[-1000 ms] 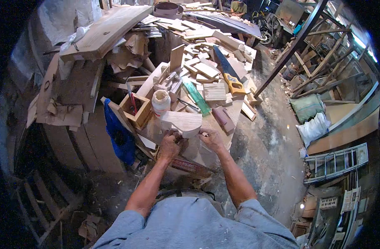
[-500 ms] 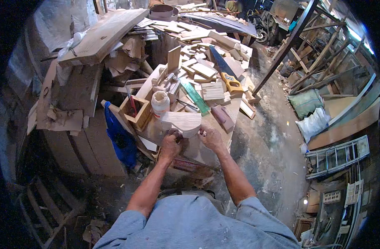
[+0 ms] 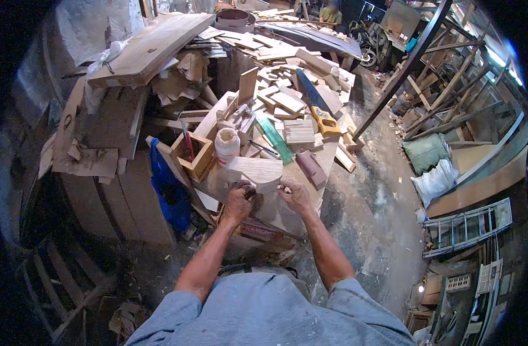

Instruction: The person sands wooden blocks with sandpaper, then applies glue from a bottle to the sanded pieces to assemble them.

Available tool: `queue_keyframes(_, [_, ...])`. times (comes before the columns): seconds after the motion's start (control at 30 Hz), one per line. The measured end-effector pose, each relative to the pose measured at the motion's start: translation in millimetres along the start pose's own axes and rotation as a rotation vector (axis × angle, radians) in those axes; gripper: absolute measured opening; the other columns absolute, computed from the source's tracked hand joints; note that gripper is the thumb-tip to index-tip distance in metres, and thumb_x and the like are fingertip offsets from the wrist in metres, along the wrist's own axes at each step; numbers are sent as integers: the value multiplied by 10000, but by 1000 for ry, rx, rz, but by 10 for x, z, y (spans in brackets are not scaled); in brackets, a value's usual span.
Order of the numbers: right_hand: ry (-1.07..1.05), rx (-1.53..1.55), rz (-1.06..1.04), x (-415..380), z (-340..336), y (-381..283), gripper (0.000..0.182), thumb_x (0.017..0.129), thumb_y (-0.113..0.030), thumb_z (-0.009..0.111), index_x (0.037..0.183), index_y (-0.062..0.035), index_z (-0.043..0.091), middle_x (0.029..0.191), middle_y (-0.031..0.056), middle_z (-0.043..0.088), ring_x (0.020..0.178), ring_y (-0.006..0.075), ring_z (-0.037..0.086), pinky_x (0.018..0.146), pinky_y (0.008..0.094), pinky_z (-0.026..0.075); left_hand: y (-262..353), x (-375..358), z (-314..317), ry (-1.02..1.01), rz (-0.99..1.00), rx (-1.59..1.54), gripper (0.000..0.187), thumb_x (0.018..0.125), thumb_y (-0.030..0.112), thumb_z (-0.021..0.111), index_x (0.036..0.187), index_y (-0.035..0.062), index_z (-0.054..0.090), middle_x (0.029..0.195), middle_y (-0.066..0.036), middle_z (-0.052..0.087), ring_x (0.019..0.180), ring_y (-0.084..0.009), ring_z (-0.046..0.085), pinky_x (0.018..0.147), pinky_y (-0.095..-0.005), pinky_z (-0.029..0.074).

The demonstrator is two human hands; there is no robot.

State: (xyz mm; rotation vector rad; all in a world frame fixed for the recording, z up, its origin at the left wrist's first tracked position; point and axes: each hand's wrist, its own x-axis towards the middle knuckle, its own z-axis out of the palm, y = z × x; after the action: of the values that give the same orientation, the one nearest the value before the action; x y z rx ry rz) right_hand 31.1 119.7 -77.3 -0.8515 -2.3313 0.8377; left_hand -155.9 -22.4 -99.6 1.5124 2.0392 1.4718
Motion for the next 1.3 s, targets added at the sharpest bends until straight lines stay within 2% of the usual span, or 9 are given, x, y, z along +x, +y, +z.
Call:
queue_keyframes(0.03, [11,6,1,4,12,14,193,843,-216,719,969,-73,688,854,94,700,791,266,692,712,390,520,-21,5,7,-16,-8,4,239,742,30,766,979,11,744,1046,-171,699,1001,-341,685,869,-395,542])
queue_keyframes(0.13, [-34,19,23,23,4,37,181,840,-200,708,971,-77,694,856,96,701,793,267,693,712,388,519,16,20,-19,-26,-32,3,249,741,27,768,987,4,747,1053,-174,701,1004,-345,683,873,-390,542])
queue_keyframes(0.23, [-62,-32,-1,37,13,87,264,834,-202,675,1087,-139,715,954,106,722,889,313,710,787,418,553,117,26,-63,-59,-101,-34,256,739,20,765,994,-2,748,1058,-175,703,986,-349,691,869,-391,546])
queue_keyframes(0.43, [-40,-16,16,23,21,78,261,820,-193,670,1068,-127,714,925,103,732,875,315,717,775,419,555,227,32,-105,-57,-137,-38,246,745,37,757,988,0,756,1071,-179,709,943,-350,706,851,-388,553])
queue_keyframes(0.83, [-7,-21,-22,16,-9,5,258,821,-186,669,1069,-134,716,888,84,720,871,299,714,776,407,551,94,17,-33,9,-43,31,261,727,32,744,987,8,759,1028,-188,722,976,-358,693,858,-408,544])
queue_keyframes(0.93, [-40,-22,-7,29,-4,42,248,835,-202,672,1069,-133,713,881,87,717,865,305,711,775,407,551,175,18,-82,-8,-60,23,262,740,70,773,996,13,760,982,-187,738,923,-344,712,826,-402,552])
queue_keyframes(1.03, [-59,-89,24,19,-23,11,273,849,-219,678,1112,-153,711,891,77,724,830,294,714,761,406,554,260,19,-113,-25,-120,46,275,770,153,814,1004,17,761,933,-178,750,857,-315,731,787,-391,558])
queue_keyframes(1.13, [-92,-42,98,9,-61,-38,327,852,-232,692,1174,-175,702,904,67,732,798,276,715,747,406,557,282,46,-139,-71,-138,-70,332,811,281,828,998,15,761,888,-160,754,807,-286,734,761,-377,560])
queue_keyframes(1.3, [-62,-22,33,-16,-34,37,408,832,-203,727,1235,-153,680,903,60,729,781,260,707,740,398,554,241,89,-71,-6,-221,-144,478,853,448,777,959,-17,754,816,-162,740,769,-263,721,727,-376,549])
